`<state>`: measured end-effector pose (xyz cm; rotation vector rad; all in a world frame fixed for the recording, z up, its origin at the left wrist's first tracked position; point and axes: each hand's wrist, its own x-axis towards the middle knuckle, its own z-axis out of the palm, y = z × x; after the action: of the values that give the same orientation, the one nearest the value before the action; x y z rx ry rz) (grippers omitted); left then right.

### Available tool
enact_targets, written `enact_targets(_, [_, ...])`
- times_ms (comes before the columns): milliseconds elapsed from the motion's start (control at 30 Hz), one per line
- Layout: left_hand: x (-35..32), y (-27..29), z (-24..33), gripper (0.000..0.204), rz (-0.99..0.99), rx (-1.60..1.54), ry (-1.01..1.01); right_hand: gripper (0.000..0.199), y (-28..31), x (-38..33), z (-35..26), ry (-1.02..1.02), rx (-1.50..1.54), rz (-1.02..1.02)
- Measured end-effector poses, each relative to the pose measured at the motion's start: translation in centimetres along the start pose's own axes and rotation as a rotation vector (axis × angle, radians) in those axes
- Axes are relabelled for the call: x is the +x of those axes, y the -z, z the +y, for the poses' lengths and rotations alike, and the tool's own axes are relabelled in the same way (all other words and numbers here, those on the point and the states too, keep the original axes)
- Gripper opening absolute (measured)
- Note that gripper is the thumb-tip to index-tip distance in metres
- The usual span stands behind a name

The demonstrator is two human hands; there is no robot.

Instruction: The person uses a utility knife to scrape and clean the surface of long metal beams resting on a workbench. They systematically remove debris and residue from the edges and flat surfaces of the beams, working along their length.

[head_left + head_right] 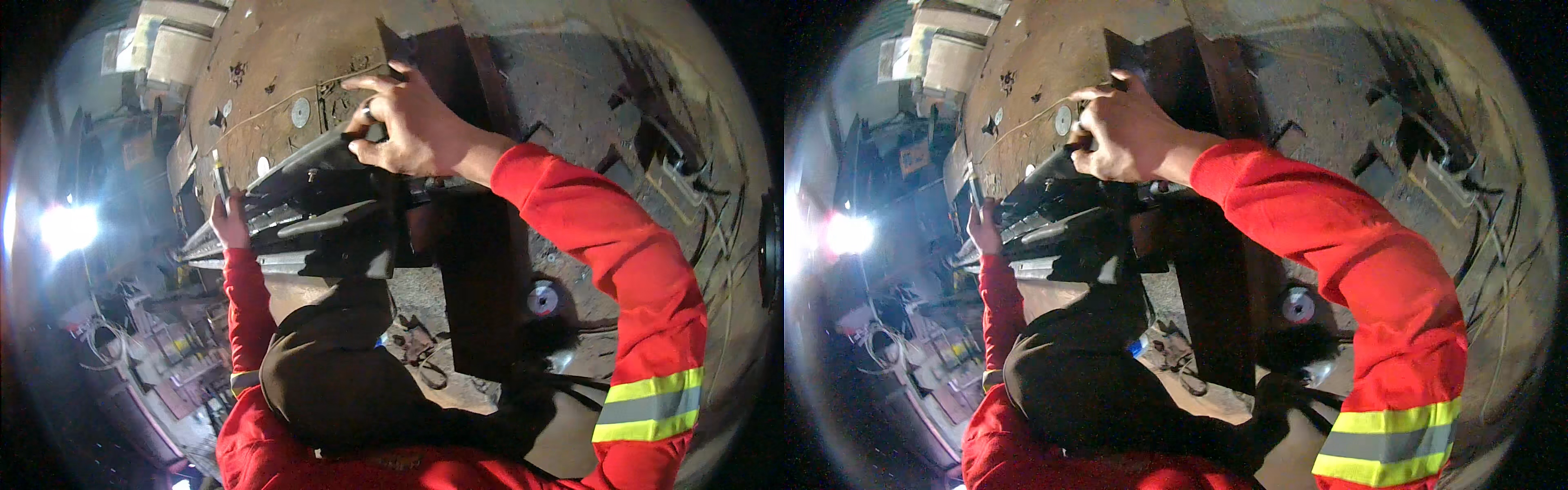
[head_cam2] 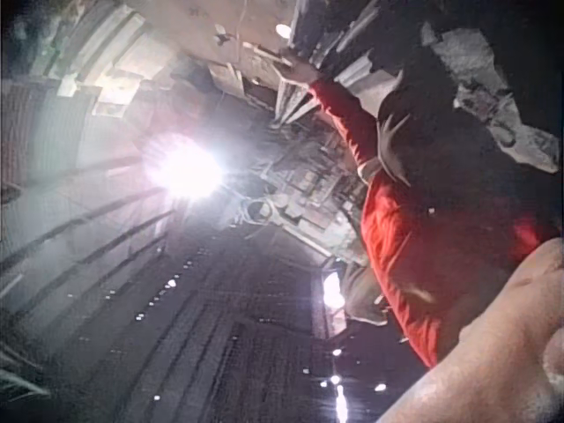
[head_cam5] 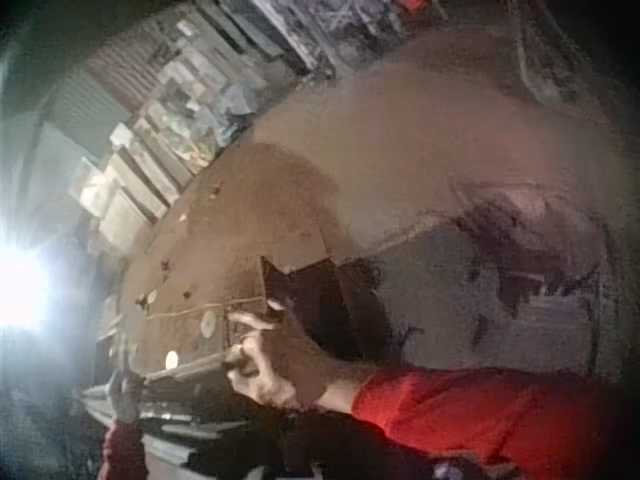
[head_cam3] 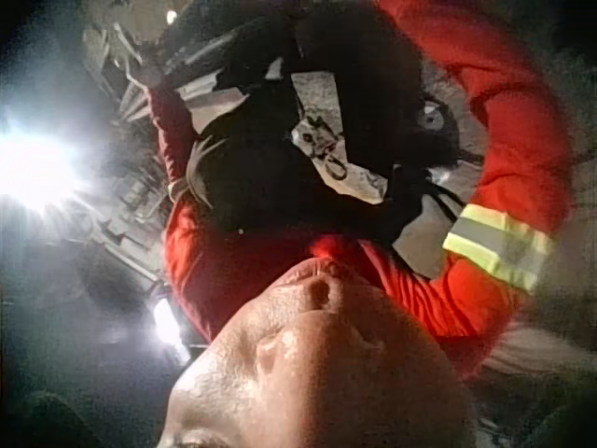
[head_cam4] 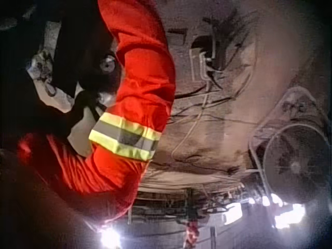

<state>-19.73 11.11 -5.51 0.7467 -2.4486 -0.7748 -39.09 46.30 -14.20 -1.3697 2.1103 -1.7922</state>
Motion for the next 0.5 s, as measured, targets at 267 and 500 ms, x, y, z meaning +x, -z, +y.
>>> enact_targets(267, [-0.8,-1.3,-1.0,0.042,0.279,0.321,-0.088,0.028,0.1,1.1,-1.4,-0.126,0.113,-0.020])
enact_targets(500, [-0.7,-1.7,2.5,0.047,0.091,0.540,0.058,0.015,0.6,2.9,-4.2,-0.343,0.047,-0.094])
